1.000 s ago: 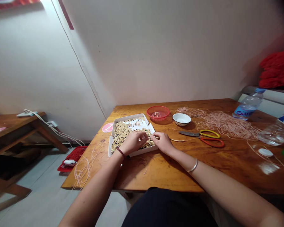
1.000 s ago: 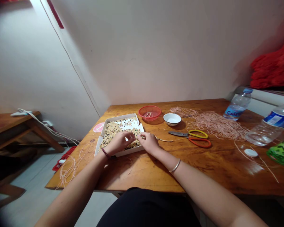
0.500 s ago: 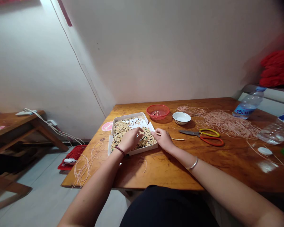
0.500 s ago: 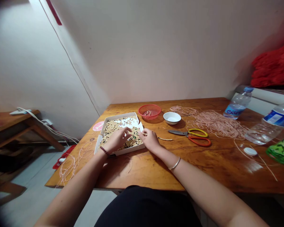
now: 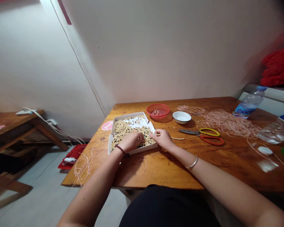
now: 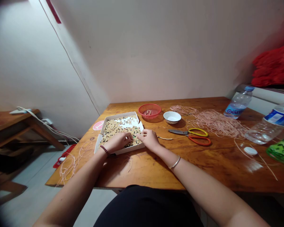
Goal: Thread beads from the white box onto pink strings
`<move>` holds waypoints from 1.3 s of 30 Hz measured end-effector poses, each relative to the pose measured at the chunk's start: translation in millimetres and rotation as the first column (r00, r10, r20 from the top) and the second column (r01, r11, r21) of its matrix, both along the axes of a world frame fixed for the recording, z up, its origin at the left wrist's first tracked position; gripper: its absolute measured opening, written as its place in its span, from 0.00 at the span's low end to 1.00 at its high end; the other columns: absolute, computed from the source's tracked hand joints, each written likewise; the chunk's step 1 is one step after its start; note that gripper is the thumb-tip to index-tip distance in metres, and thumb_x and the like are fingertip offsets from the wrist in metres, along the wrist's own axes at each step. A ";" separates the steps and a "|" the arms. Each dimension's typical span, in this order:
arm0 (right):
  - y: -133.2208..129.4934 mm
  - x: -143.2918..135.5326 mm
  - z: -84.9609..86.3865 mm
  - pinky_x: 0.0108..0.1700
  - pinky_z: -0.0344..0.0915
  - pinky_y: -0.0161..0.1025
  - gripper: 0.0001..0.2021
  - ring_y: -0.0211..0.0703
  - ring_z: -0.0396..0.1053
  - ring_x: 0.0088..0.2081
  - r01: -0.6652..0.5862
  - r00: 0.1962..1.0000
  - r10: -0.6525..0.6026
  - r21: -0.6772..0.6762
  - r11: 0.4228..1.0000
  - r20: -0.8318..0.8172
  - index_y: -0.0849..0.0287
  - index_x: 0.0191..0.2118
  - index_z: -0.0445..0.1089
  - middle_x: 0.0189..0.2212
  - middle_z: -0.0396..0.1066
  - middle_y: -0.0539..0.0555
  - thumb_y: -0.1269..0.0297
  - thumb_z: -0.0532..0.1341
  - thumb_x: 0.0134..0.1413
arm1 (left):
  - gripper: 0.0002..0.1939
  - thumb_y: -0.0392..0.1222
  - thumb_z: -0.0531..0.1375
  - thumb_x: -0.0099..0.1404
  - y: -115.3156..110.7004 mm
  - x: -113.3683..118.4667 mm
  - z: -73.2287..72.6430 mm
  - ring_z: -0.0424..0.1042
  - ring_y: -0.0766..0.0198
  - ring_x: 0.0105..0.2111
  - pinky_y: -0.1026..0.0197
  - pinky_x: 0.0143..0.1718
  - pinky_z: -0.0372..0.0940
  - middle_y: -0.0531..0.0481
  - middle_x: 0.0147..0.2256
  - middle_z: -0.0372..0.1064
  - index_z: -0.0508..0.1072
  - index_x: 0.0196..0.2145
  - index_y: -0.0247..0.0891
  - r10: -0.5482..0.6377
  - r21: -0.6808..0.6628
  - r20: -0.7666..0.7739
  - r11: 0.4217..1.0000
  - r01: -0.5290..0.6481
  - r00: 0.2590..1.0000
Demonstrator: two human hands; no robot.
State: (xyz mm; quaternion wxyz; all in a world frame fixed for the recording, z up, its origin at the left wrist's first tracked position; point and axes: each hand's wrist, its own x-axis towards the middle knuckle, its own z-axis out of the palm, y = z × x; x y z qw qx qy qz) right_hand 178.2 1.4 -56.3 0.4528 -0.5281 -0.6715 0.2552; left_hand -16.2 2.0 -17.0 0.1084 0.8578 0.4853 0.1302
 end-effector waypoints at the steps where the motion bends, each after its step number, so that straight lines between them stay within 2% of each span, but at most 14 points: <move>1: -0.4 0.0 0.0 0.25 0.49 0.31 0.18 0.34 0.55 0.21 0.001 1.000 -0.001 0.009 1.000 0.011 0.59 0.19 0.59 0.16 0.57 0.47 0.50 0.60 0.45 | 0.07 0.41 0.56 0.61 0.3 0.3 0.4 0.70 0.62 0.29 0.64 0.29 0.58 0.50 0.31 0.74 0.74 0.33 0.40 0.004 -0.001 0.025 1.000 -0.004 1.000; 6: -5.2 -0.7 3.3 0.26 0.50 0.31 0.18 0.35 0.57 0.22 -0.026 0.998 0.022 0.050 0.998 0.065 0.59 0.20 0.59 0.17 0.59 0.47 0.49 0.59 0.46 | 0.08 0.42 0.55 0.62 -0.9 4.2 6.1 0.68 0.65 0.32 0.64 0.33 0.61 0.51 0.33 0.72 0.73 0.36 0.39 -0.047 -0.030 0.193 0.998 0.054 0.980; 11: -8.0 -1.2 6.9 0.25 0.50 0.31 0.19 0.35 0.58 0.21 -0.034 0.996 0.031 0.037 0.999 0.082 0.59 0.20 0.59 0.16 0.60 0.48 0.47 0.59 0.46 | 0.07 0.40 0.56 0.61 -3.4 8.2 10.8 0.67 0.65 0.30 0.64 0.33 0.60 0.51 0.31 0.71 0.73 0.34 0.37 -0.073 -0.052 0.231 0.995 0.087 0.970; 17: -7.8 -0.2 7.2 0.24 0.50 0.31 0.18 0.36 0.60 0.21 -0.035 0.997 0.032 0.039 0.999 0.075 0.59 0.20 0.60 0.17 0.60 0.48 0.50 0.59 0.46 | 0.08 0.40 0.56 0.62 -2.0 7.9 9.0 0.69 0.65 0.33 0.64 0.34 0.61 0.51 0.33 0.72 0.73 0.37 0.38 -0.071 -0.064 0.299 0.993 0.095 0.952; 28: -3.4 -0.1 0.5 0.26 0.50 0.31 0.17 0.35 0.59 0.22 -0.013 0.996 0.008 0.049 0.999 0.093 0.58 0.20 0.59 0.17 0.61 0.47 0.51 0.59 0.47 | 0.07 0.41 0.56 0.62 -1.5 7.0 8.5 0.69 0.65 0.34 0.64 0.35 0.62 0.50 0.34 0.72 0.71 0.36 0.37 -0.090 -0.091 0.335 0.988 0.128 0.938; 32: -4.7 0.0 3.1 0.25 0.49 0.32 0.17 0.35 0.58 0.22 -0.018 0.995 0.014 0.044 0.999 0.097 0.58 0.20 0.59 0.17 0.60 0.47 0.51 0.59 0.47 | 0.08 0.43 0.56 0.62 -1.6 7.4 8.9 0.69 0.64 0.34 0.64 0.34 0.62 0.50 0.34 0.71 0.71 0.36 0.37 -0.081 -0.095 0.332 0.988 0.119 0.940; 39: -8.1 0.1 7.0 0.25 0.49 0.32 0.17 0.35 0.57 0.21 -0.021 0.994 0.018 0.035 0.999 0.105 0.58 0.19 0.58 0.16 0.60 0.47 0.52 0.59 0.46 | 0.06 0.41 0.56 0.62 -2.9 7.7 11.0 0.68 0.65 0.33 0.64 0.34 0.62 0.50 0.34 0.72 0.71 0.35 0.37 -0.069 -0.083 0.309 0.992 0.099 0.948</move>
